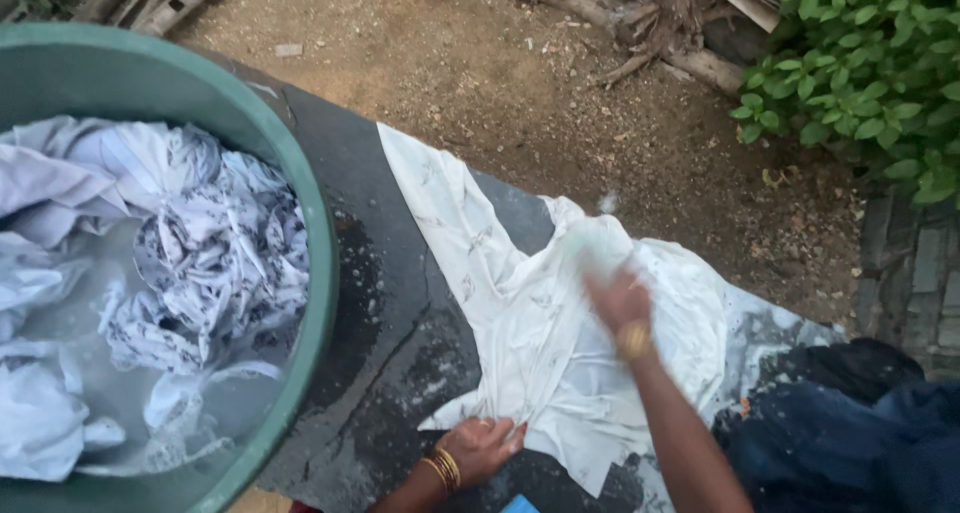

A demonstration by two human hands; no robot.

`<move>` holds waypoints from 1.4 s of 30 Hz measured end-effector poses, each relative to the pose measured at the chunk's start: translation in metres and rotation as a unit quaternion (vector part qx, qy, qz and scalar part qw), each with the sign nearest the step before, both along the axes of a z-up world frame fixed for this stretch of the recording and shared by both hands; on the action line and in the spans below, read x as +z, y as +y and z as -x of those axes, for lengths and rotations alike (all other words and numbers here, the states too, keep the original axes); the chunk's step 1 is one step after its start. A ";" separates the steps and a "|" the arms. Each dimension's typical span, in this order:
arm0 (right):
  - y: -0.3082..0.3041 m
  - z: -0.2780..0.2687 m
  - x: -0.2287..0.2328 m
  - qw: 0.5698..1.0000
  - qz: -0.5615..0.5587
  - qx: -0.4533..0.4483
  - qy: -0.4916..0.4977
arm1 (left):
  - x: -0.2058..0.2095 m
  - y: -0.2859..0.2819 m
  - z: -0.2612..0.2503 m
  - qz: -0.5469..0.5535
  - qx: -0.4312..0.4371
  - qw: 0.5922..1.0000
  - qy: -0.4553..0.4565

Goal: The person washes white clothes by hand on a stone bench, applying soap from a bar, scrubbing the fabric, and rinsing it in a tub of water.

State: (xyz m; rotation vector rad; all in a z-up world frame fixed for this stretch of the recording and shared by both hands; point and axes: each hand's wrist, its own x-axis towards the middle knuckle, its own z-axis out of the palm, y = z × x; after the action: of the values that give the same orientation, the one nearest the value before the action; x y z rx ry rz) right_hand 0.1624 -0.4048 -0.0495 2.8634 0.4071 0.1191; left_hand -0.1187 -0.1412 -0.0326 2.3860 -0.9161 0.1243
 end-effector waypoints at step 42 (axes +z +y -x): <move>0.098 0.388 0.066 0.905 -0.297 -0.283 0.108 | 0.007 0.055 -0.009 -0.055 -0.006 0.998 -0.013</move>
State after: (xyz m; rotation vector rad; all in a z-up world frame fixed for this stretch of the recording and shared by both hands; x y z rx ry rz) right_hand -0.2261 -0.3072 0.0160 3.4628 -0.5382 -0.2222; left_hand -0.1101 -0.0859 -0.0253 2.4838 -0.9724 0.1030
